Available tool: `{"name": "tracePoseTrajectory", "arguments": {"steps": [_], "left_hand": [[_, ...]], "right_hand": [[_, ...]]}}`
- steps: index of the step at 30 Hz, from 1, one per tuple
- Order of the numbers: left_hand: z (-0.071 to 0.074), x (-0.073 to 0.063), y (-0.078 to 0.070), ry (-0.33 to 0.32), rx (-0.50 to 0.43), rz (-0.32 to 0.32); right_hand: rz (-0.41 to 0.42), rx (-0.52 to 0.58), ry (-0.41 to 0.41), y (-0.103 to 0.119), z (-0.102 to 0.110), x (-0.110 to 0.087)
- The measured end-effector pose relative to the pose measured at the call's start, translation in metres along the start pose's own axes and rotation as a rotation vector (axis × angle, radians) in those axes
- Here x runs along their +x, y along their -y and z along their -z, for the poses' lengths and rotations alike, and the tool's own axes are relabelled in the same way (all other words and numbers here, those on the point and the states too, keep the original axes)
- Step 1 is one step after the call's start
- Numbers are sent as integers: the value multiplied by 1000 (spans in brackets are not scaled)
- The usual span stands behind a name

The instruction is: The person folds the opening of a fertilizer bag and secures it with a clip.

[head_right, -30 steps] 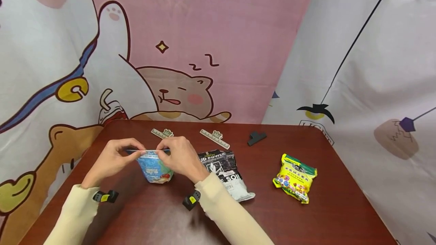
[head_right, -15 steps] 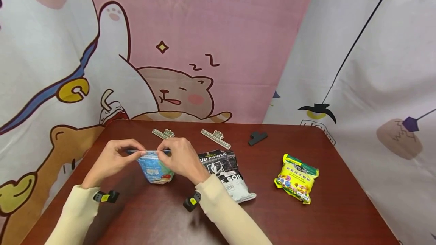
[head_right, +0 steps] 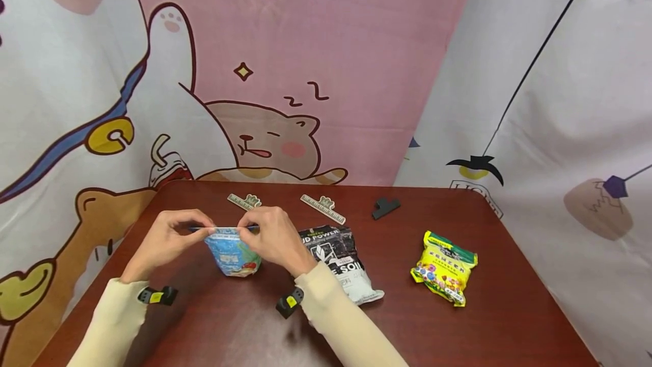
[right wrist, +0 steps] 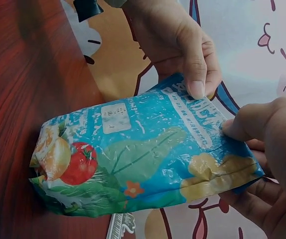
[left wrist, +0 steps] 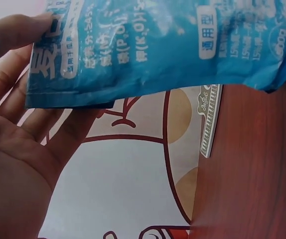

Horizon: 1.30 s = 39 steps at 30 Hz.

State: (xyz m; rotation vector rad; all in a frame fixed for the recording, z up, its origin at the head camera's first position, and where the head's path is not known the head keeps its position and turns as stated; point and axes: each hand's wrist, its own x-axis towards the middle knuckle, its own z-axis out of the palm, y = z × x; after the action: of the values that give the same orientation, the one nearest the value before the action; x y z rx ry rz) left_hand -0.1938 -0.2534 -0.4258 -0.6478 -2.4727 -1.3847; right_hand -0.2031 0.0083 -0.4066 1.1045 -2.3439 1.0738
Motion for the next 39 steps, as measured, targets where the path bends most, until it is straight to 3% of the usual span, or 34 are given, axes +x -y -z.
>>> {"name": "tracePoseTrajectory", "arguments": {"steps": [9, 16, 24, 35, 39], "left_hand": [[4, -2, 2, 31, -19, 77], [6, -3, 2, 31, -16, 82], [7, -2, 2, 47, -57, 24], [11, -3, 7, 47, -12, 114], [12, -3, 8, 27, 7, 116]], "right_hand": [[-12, -9, 6, 0, 1, -2], [-24, 17, -15, -3, 3, -6], [-4, 27, -24, -3, 2, -7], [-37, 0, -34, -5, 5, -13], [-31, 5, -49, -8, 7, -14]]}}
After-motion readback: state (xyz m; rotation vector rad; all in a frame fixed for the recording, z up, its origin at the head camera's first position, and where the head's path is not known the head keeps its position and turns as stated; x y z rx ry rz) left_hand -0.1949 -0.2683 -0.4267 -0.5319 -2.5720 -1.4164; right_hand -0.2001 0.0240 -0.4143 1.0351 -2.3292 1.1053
